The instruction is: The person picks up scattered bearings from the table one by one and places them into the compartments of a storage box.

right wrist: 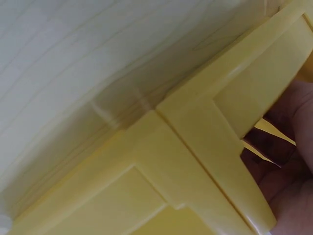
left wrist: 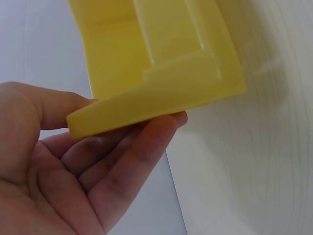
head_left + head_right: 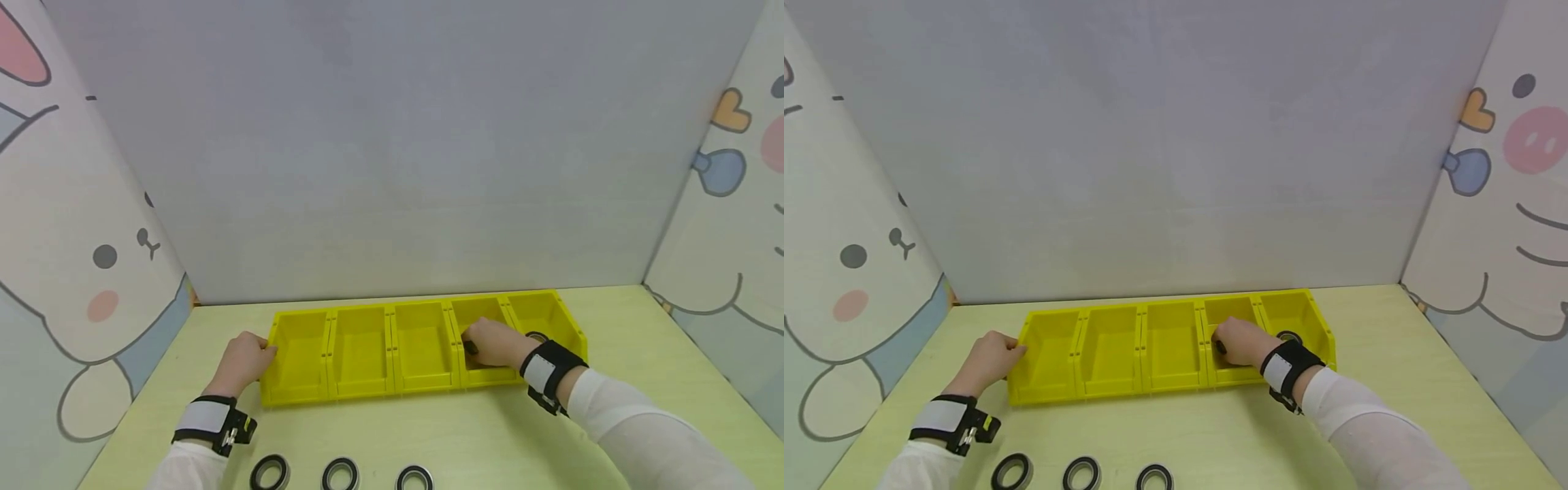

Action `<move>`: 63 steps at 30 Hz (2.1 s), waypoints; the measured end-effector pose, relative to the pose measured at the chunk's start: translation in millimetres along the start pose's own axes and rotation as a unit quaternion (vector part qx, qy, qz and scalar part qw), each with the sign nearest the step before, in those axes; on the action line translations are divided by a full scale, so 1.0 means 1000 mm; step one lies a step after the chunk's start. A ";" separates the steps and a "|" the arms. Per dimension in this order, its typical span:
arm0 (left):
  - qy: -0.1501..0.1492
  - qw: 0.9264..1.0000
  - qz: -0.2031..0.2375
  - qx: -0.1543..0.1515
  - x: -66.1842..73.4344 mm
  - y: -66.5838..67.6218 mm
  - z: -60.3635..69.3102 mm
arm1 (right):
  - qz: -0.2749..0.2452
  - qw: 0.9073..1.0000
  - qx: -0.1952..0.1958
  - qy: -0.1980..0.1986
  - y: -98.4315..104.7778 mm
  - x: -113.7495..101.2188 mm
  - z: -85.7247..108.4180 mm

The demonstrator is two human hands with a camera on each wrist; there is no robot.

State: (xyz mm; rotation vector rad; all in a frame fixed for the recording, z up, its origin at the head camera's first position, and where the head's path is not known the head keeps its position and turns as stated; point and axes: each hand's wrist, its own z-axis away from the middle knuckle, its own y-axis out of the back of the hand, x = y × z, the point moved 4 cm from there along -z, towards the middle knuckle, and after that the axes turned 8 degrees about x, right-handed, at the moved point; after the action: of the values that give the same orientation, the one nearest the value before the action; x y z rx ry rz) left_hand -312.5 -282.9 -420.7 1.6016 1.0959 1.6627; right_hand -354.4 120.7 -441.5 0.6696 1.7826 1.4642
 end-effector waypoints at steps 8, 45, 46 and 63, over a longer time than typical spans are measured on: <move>-0.002 1.000 -0.004 0.003 0.000 -0.001 -0.003 | 0.013 0.999 -0.035 -0.032 0.002 0.005 -0.005; 0.008 1.000 0.001 -0.009 0.003 -0.004 -0.006 | -0.107 0.981 -0.045 0.156 -0.037 -0.140 0.089; 0.007 1.000 0.002 -0.008 0.002 -0.004 -0.006 | -0.116 0.978 -0.058 0.161 -0.043 -0.143 0.090; -0.003 1.000 0.000 0.002 0.001 -0.002 -0.006 | -0.099 0.966 -0.114 0.209 -0.068 -0.158 0.097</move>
State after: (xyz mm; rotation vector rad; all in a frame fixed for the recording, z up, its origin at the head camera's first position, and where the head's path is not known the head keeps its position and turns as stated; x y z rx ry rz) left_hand -318.8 -281.6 -421.4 1.6086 1.0971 1.6550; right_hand -178.3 42.3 -484.1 0.0600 1.8811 1.7233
